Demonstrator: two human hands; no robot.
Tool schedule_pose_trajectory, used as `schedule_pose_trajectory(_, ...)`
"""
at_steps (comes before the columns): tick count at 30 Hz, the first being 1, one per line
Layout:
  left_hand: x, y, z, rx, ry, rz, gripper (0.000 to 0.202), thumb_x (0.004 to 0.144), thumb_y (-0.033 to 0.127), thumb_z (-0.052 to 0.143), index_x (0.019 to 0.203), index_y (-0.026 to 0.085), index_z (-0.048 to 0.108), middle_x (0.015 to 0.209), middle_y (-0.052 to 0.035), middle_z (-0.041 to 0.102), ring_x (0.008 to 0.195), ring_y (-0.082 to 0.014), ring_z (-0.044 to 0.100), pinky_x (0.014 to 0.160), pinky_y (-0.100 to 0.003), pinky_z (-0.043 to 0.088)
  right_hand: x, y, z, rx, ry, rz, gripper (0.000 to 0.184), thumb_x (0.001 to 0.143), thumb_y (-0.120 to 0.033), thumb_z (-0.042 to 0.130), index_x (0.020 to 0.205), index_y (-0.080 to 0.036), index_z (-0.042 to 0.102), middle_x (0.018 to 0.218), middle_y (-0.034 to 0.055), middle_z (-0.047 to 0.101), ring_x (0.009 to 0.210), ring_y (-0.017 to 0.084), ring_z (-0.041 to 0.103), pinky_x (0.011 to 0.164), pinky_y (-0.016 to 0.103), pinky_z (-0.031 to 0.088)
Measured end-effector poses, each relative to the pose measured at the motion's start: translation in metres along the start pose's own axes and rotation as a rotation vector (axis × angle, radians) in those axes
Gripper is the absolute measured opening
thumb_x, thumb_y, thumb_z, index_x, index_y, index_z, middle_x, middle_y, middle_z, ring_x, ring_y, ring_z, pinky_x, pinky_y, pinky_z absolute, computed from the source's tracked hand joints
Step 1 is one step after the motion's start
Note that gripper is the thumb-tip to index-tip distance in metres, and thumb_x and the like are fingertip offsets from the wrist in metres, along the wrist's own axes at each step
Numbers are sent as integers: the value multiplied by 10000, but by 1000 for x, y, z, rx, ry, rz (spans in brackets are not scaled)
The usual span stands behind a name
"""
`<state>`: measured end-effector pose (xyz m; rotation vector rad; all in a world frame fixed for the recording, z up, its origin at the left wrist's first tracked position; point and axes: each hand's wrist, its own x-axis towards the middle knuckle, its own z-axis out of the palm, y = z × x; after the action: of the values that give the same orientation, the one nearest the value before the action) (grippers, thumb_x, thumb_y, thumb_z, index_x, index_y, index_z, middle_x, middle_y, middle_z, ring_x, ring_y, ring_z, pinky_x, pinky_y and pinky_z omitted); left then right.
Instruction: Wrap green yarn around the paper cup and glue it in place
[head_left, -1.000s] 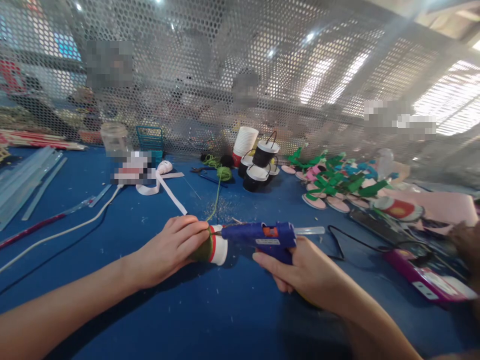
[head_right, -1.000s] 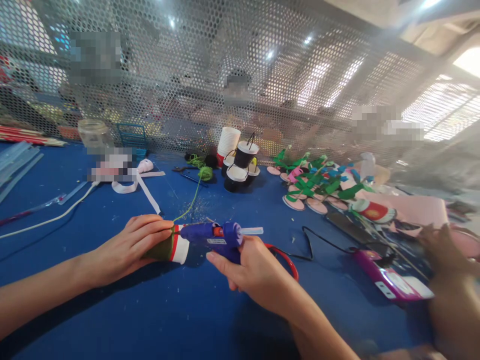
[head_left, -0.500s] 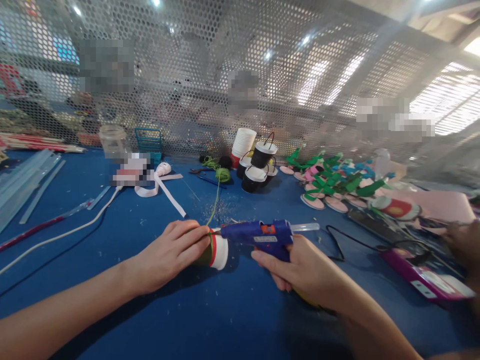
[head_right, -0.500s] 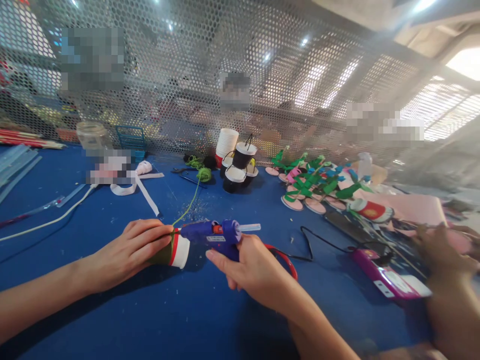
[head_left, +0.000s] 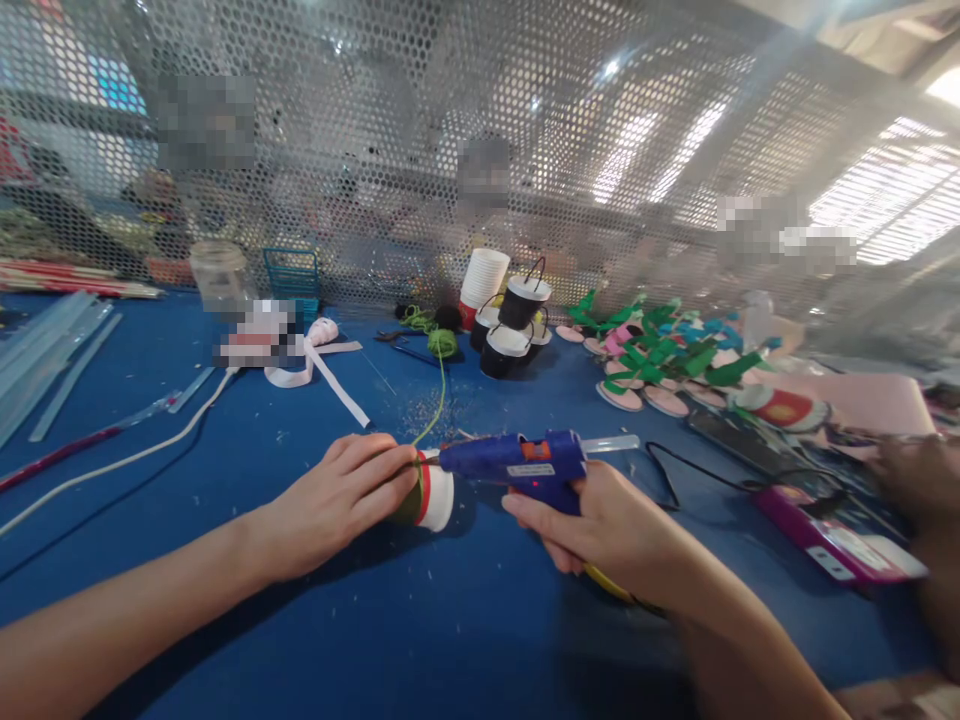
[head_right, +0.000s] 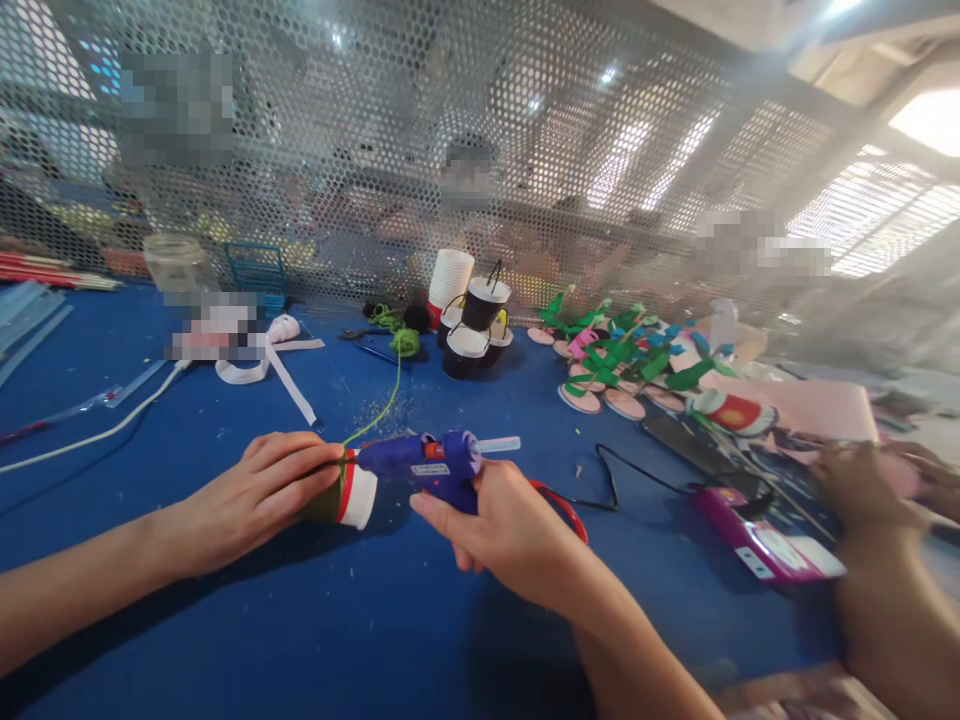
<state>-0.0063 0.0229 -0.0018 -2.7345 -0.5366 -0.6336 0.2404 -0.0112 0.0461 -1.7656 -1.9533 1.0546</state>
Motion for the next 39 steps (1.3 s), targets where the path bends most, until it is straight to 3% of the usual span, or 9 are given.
schedule_pose_trajectory(17, -1, 0, 0, -35, -4, -35, 291, 850, 69, 364, 1131, 84, 435, 1139, -135, 531, 1077, -238, 386, 841, -356, 345, -9, -7, -3, -67, 16, 25, 368, 733, -447, 488, 469, -193, 450, 356, -27, 469, 335, 80, 416, 379, 192, 350)
schedule_pose_trajectory(23, 0, 0, 2, -63, -9, -68, 312, 817, 65, 420, 1128, 85, 424, 1135, -131, 526, 1069, -241, 386, 852, -354, 337, -14, -10, -5, -134, 29, 89, 357, 696, -454, 530, 459, -203, 440, 310, -54, 386, 301, 74, 359, 350, 202, 313)
schedule_pose_trajectory(34, 1, 1, 1, -60, -3, -83, 284, 825, 70, 404, 1108, 94, 420, 1124, -126, 527, 1053, -241, 389, 825, -352, 348, -16, -13, -4, -124, 44, 154, 312, 665, -415, 570, 477, -216, 420, 315, -55, 390, 304, 80, 368, 357, 210, 325)
schedule_pose_trajectory(39, 0, 0, 2, -61, -19, -86, 303, 820, 78, 418, 1123, 97, 413, 1140, -124, 519, 1062, -239, 387, 848, -354, 343, -16, -13, -4, -106, 51, 79, 300, 692, -413, 540, 496, -215, 427, 314, -65, 368, 300, 73, 342, 345, 207, 314)
